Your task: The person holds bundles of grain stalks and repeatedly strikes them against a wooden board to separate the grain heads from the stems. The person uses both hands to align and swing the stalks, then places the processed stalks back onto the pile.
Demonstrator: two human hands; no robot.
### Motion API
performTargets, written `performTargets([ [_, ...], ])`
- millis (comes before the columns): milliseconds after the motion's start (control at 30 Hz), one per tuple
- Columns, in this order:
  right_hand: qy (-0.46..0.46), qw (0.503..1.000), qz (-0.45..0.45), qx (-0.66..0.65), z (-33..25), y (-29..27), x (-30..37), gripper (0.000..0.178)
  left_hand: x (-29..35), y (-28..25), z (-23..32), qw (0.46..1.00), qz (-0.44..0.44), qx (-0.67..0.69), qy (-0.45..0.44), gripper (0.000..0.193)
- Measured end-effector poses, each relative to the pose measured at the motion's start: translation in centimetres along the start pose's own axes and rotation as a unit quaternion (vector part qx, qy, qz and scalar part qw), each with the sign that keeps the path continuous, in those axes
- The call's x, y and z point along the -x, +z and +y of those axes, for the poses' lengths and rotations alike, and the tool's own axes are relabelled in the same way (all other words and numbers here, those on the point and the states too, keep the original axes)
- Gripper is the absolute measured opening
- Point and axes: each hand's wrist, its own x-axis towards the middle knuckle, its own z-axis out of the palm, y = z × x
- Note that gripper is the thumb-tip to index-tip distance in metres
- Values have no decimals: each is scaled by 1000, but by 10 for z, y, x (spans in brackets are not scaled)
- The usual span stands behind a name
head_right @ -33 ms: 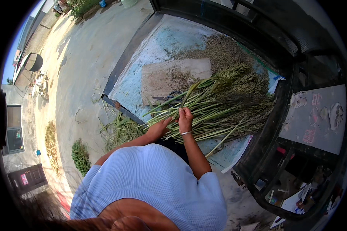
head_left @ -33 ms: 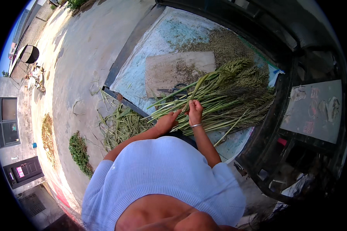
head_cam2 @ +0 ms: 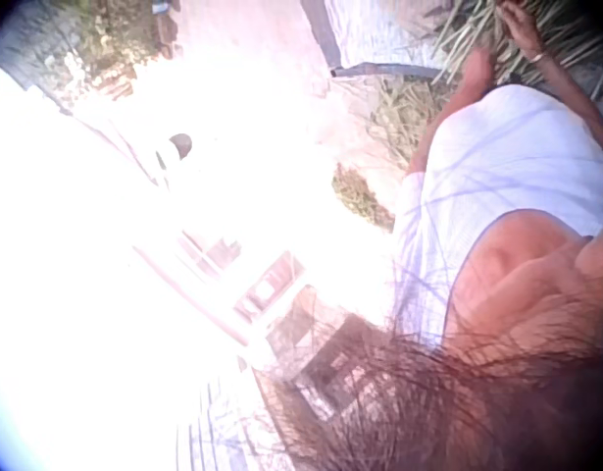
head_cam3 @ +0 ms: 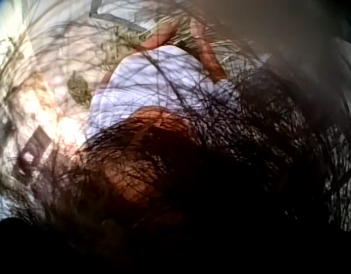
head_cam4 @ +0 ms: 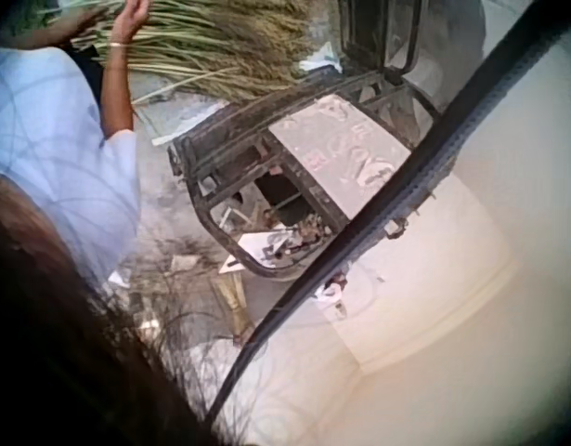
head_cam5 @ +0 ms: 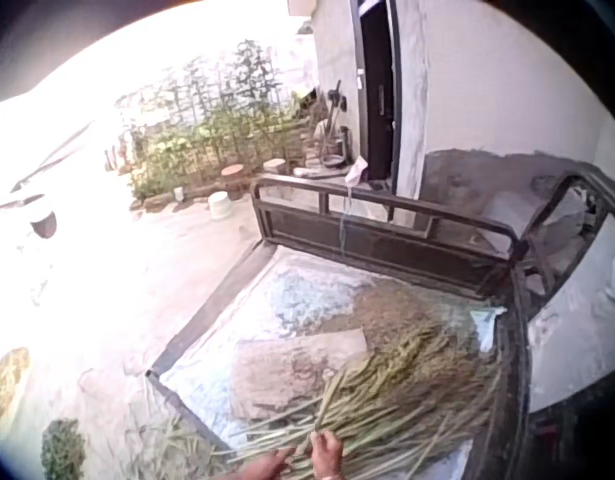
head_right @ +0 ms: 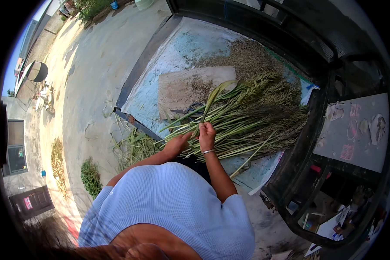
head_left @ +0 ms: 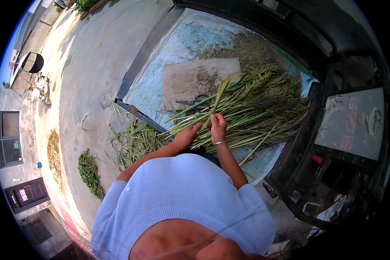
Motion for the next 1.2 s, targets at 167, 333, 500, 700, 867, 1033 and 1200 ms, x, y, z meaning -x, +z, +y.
performTargets([
  [167,-38,996,-70,26,-31,13,27,11,-9,14,-9,1000,-21,9,12,30],
  [333,-1,988,-108,-110,-53,27,44,13,-10,15,-6,996,-36,87,0,13],
  [500,80,961,-216,-149,-61,33,71,14,3,44,-28,953,-37,297,-52,11],
  [700,39,968,-192,-157,-57,34,66,18,-5,11,-12,987,-28,117,108,13],
  [867,4,990,139,40,-14,-32,11,28,-4,-16,26,992,68,109,17,27],
  [1033,230,931,65,-275,34,-32,-28,28,-12,-11,23,980,68,190,-1,17],
  [1200,229,910,123,-324,28,1,-33,22,-7,-5,14,944,192,268,30,24],
])
